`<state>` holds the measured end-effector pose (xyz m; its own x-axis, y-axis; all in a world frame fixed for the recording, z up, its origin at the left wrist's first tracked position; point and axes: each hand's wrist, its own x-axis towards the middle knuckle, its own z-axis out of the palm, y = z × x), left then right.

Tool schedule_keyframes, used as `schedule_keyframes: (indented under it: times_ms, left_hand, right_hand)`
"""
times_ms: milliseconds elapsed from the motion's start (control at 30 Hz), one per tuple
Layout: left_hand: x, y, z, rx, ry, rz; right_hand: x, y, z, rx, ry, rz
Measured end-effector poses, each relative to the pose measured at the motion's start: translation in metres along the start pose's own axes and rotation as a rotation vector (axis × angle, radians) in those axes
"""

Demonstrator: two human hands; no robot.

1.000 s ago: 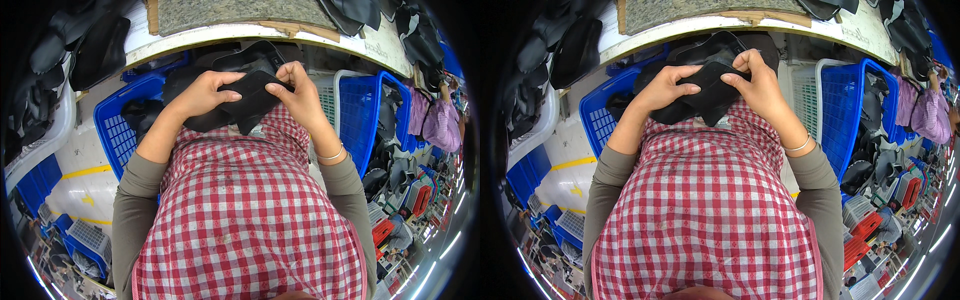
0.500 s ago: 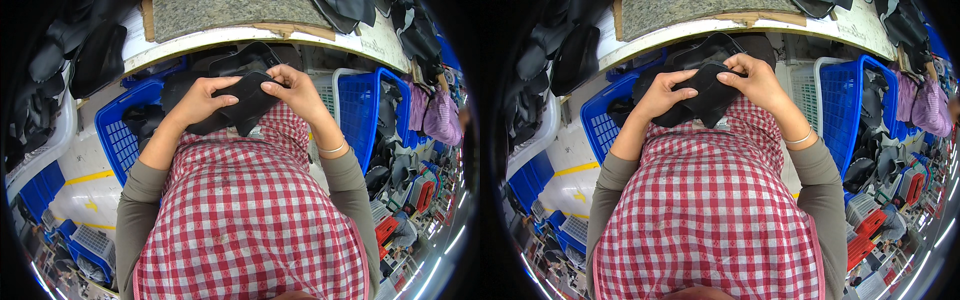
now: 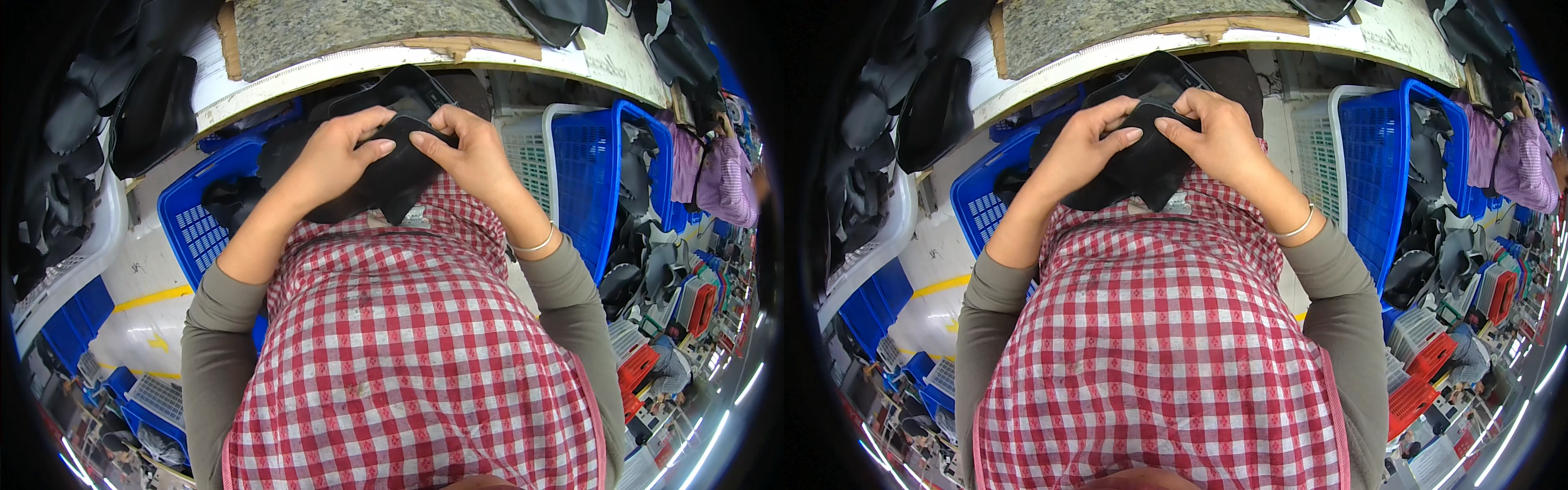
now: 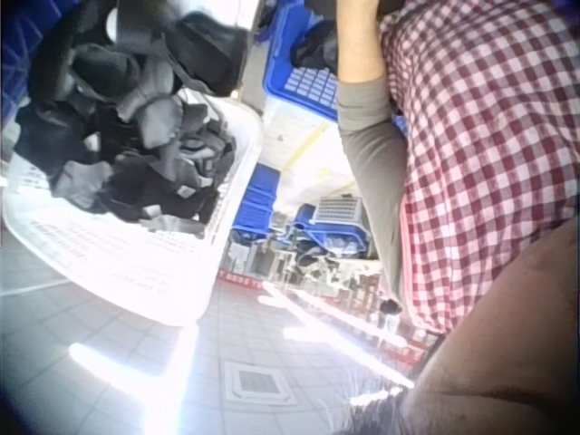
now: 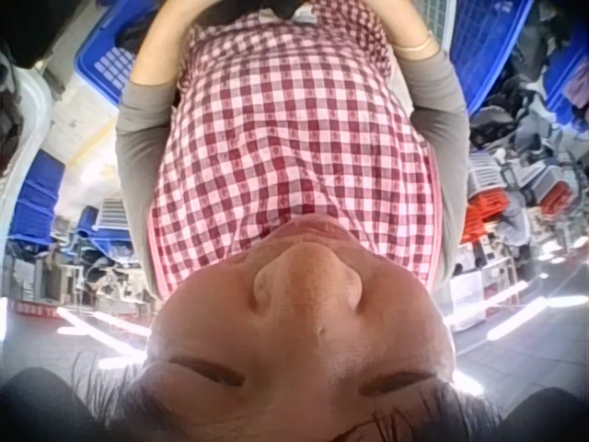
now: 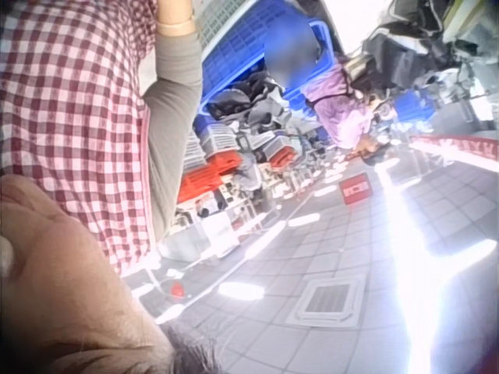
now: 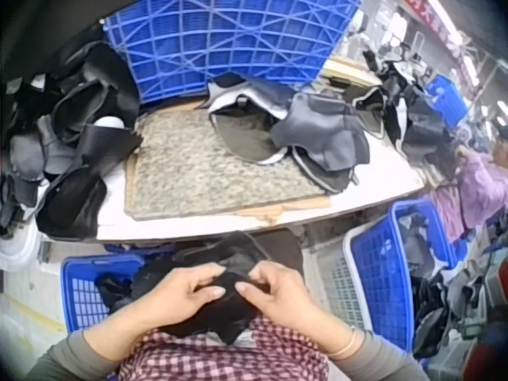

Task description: The person repeatedly picks black shoe upper parts from a white basket, aligns them with grey insoles, and presses the edges together by hand. They place the assembled pairs into a blue basket and continue the cycle with additional parts.

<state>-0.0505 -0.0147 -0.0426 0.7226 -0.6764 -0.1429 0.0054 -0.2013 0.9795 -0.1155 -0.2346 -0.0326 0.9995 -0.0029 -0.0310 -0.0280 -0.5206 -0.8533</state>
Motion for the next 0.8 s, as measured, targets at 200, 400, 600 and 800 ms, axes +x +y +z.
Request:
schedule_keyframes:
  times_ms: [200, 400, 600, 800]
  left_hand:
    - [0.037, 0.02, -0.029, -0.078, -0.23, -0.089]
    - [0.052, 0.036, -0.038, -0.006, -0.334, -0.232]
    - [0.059, 0.047, -0.051, -0.016, -0.424, -0.356]
    - [0.038, 0.045, -0.019, 0.959, -0.096, 0.461]
  right_hand:
    - [0.007, -0.008, 0.001, 0.001, -0.037, -0.019]
    - [0.008, -0.012, 0.0, 0.025, -0.088, 0.053]
    - [0.008, -0.01, 0.0, 0.058, -0.112, 0.026]
    - [0.008, -0.001, 0.01, 0.007, -0.019, -0.115]
